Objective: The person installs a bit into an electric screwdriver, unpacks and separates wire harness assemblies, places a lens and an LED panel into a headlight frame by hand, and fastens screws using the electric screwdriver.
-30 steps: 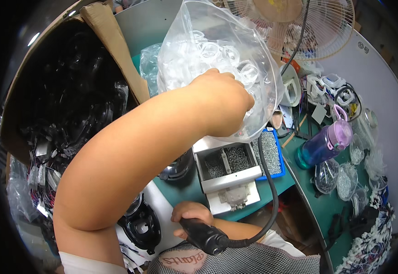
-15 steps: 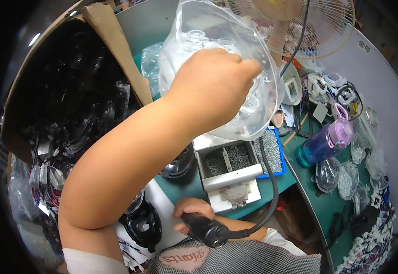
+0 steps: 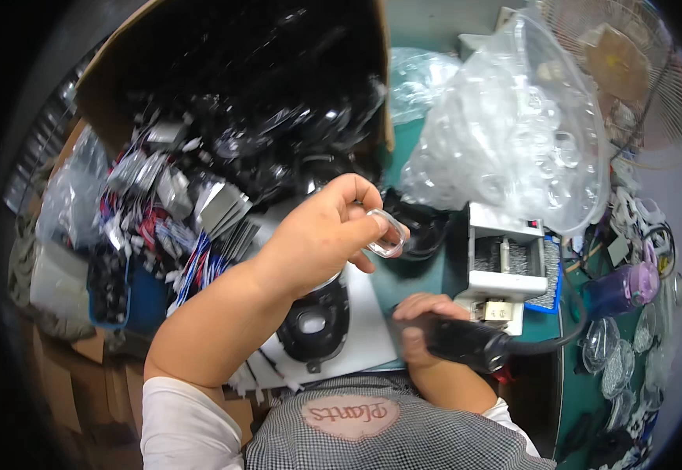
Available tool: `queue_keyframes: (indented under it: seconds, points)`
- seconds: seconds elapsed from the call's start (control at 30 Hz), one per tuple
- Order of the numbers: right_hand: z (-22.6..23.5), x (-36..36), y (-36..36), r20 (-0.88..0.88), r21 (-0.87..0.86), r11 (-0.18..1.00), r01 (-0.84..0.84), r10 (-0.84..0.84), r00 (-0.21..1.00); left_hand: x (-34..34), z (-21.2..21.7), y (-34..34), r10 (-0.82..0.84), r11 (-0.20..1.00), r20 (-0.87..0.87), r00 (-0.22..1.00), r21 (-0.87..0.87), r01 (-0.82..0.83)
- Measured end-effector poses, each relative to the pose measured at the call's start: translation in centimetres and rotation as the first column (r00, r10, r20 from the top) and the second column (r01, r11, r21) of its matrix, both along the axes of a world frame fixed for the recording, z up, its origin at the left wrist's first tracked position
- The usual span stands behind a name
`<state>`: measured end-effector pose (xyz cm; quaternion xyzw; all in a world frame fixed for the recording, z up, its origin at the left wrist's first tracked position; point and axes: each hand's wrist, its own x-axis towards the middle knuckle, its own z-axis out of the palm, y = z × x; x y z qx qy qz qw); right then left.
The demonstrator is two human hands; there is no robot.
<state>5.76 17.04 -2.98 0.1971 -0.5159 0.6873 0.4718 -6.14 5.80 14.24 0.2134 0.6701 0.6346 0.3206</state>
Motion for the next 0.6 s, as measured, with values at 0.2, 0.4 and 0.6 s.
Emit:
queue_keyframes:
  seconds: [0.2, 0.4, 0.6]
  points:
    - [1.5, 0.7, -1.0, 0.077, -0.099, 0.995, 0.007, 0.001, 0.997, 1.3, -5.5, -6.5, 0.137, 0.984, -0.110, 0.984, -0.096, -0.148]
    - [4.7, 2.6, -2.5, 0.207, -0.281, 0.956, -0.081, 0.143, 0.968, 3.6, -7.8, -11.8, 0.329, 0.899, -0.394, 0.858, -0.148, -0.413]
    - [4.4, 2.6, -3.5, 0.306, -0.335, 0.917, -0.215, 0.322, 0.896, 5.7, -8.0, -13.4, 0.049, 0.764, -0.759, 0.650, -0.391, -0.514]
